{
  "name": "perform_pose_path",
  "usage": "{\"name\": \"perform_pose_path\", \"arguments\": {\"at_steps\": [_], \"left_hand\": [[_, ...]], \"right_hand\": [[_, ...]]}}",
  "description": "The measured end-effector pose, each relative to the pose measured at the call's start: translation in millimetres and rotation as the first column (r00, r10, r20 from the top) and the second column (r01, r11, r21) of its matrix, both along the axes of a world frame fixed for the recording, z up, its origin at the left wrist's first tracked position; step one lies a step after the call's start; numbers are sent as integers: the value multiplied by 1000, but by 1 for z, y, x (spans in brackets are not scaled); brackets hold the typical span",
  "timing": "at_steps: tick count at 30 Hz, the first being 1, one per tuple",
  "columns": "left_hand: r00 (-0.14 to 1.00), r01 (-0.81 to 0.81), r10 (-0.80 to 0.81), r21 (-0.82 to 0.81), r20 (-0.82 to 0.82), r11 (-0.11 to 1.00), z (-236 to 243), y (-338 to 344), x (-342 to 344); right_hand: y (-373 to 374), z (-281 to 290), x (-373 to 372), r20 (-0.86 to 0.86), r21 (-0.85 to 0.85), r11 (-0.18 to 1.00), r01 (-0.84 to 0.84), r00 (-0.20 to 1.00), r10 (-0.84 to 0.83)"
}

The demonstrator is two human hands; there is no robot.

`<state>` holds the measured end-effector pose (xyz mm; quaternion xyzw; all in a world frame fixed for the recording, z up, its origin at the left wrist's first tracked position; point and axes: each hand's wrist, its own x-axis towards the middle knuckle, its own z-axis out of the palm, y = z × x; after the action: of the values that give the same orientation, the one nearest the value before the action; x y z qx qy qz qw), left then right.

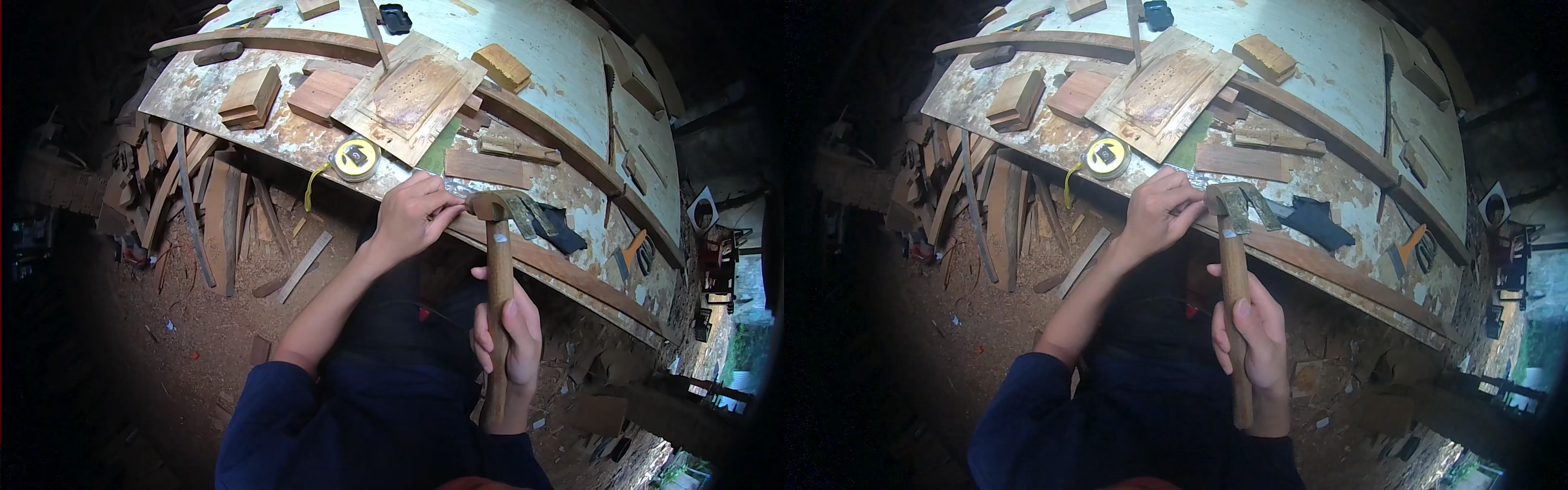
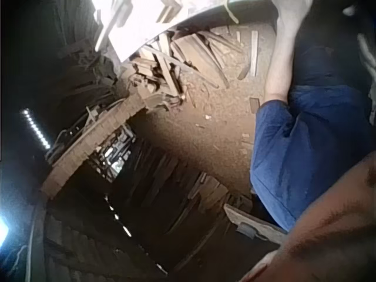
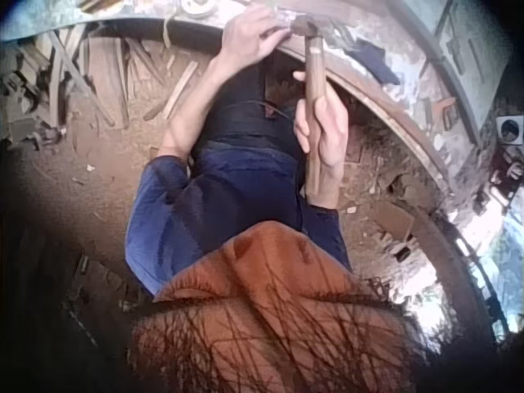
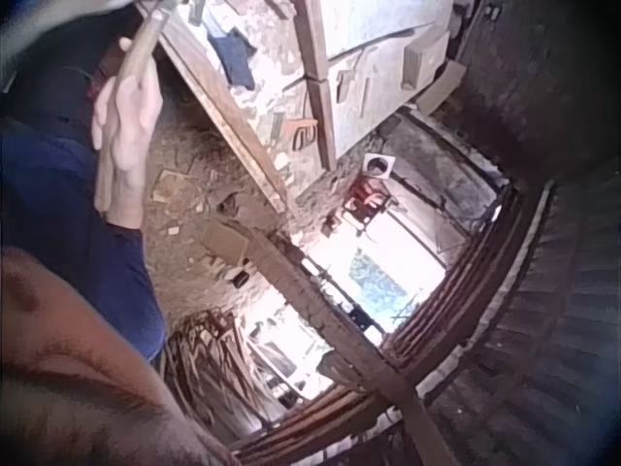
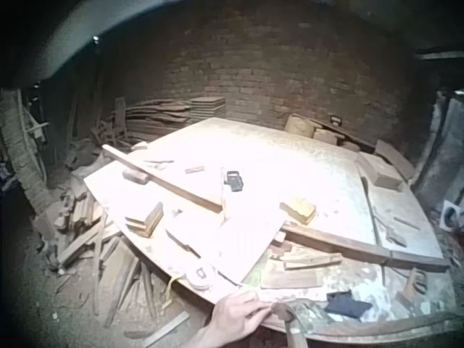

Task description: Cutting and shaping a thin strip of wood using a hammer and hand saw.

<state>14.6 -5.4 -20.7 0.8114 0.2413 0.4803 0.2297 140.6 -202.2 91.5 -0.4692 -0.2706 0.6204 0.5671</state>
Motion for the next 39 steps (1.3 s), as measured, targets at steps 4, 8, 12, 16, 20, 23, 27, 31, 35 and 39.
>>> {"name": "perform_pose_path", "arguments": {"at_steps": [4,8,12,16,20,23,27,31,35,39], "left_hand": [[1000,19,-19,-7,12,1000,6,-3,2],[999,23,-23,-1,22,1000,5,-2,1],[1000,23,-23,-3,-15,1000,4,0,-1],[999,24,-24,-2,39,1000,9,-3,1],[1000,19,-19,-21,7,1000,4,-3,0],[1000,21,-21,-29,19,999,2,-2,0],[1000,14,-14,0,24,1000,11,-2,3],[1000,9,-9,6,8,1000,3,0,3],[1000,12,-12,-27,0,1000,3,-6,-2],[1000,13,-13,-9,24,1000,9,-3,2]], "right_hand": [[-29,1,-6,-116,412,911,17,993,33],[-13,-4,-9,-75,160,987,33,997,-21],[-11,8,-10,-42,67,998,5,999,-2],[-35,4,-14,-179,381,924,19,982,54],[-2,-14,-7,-99,89,996,9,995,0],[-11,10,-3,-74,76,997,34,997,-28],[-31,-11,-5,-138,568,823,-11,985,108],[-7,-20,-8,-88,109,994,25,996,-16],[-21,14,-15,-62,144,986,86,995,-78],[-27,-17,-8,-105,500,864,57,994,-5]]}}
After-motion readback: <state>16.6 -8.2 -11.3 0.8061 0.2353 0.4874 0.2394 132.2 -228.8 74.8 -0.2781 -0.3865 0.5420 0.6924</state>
